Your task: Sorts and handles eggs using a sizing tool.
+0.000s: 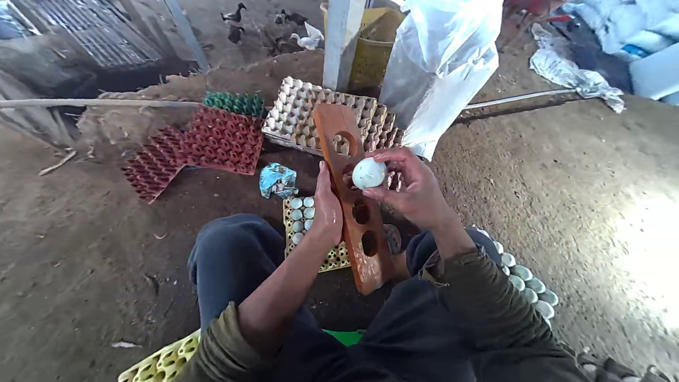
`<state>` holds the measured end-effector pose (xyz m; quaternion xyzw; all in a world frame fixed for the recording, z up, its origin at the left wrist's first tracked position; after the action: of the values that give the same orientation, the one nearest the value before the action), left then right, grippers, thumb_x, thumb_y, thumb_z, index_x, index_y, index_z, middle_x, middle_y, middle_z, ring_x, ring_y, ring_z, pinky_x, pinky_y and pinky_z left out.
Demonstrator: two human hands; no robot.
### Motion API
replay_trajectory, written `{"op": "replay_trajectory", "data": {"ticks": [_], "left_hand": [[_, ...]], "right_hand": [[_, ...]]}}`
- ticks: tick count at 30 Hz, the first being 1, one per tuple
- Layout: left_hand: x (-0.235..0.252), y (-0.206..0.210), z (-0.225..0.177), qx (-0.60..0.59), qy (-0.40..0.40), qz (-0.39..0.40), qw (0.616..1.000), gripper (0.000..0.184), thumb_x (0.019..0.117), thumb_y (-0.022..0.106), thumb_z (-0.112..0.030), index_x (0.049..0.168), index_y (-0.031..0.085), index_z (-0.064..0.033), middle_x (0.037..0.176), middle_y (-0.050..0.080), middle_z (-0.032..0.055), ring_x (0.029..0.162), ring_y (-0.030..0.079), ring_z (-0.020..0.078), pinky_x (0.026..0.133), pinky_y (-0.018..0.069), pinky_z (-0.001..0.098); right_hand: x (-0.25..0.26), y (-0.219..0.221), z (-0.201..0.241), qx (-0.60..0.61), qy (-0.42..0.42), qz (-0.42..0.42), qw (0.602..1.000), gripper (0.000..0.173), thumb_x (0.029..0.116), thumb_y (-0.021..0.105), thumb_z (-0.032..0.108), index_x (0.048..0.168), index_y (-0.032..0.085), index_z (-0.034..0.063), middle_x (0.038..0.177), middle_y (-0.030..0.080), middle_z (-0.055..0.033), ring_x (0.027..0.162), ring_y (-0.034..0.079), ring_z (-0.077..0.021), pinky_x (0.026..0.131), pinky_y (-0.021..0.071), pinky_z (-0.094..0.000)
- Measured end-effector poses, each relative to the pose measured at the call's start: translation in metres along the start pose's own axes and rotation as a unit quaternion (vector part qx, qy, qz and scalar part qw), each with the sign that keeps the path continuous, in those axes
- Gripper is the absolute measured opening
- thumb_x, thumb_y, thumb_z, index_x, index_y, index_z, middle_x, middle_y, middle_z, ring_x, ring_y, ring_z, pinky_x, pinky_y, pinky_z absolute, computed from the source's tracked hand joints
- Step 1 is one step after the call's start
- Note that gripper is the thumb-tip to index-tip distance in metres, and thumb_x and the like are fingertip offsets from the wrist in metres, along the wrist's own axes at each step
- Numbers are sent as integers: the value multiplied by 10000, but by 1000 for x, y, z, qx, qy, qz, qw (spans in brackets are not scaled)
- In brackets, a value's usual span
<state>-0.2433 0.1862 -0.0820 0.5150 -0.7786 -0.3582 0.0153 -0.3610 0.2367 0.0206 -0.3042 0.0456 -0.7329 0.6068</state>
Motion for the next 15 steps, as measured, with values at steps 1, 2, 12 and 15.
{"op": "replay_trajectory", "data": {"ticks": [1,2,12,15], "left_hand": [[2,6,2,-6,-3,18,1000,593,1077,149,-563,1292,581,-218,1063,708,5,978,689,118,814,591,331],[4,11,3,-6,-5,32,999,583,1080,146,-555,1289,578,-223,1065,708,-1,984,689,110,820,593,323],[-6,46,14,24,8,117,993,592,1085,70,-493,1260,565,-218,1024,707,-24,966,691,85,825,597,304],[-11,57,20,28,12,148,988,603,1084,53,-487,1224,571,-213,977,714,-39,909,697,57,779,603,268]], "right_hand": [[0,-3,1,-31,-9,-12,999,487,778,865,126,1207,640,85,1293,663,-65,1210,603,-187,972,539,-368],[-1,-6,1,-51,-17,-21,998,479,778,868,135,1198,643,91,1283,669,-59,1215,597,-188,973,528,-369],[-28,-24,20,-189,-28,-62,980,489,794,866,243,1198,682,36,1201,655,-107,1163,607,-193,981,536,-347],[-46,-35,23,-168,-13,-114,979,468,805,852,212,1184,675,0,1166,673,-113,1092,648,-143,917,568,-289]]}}
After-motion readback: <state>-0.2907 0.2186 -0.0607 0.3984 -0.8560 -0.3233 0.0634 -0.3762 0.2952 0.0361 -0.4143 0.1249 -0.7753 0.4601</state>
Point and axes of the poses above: each hand's wrist, its own x-axis towards the middle knuckle, its own y-axis out of the palm, z = x × y, the point moved 10 cm from there along x, towards the middle knuckle
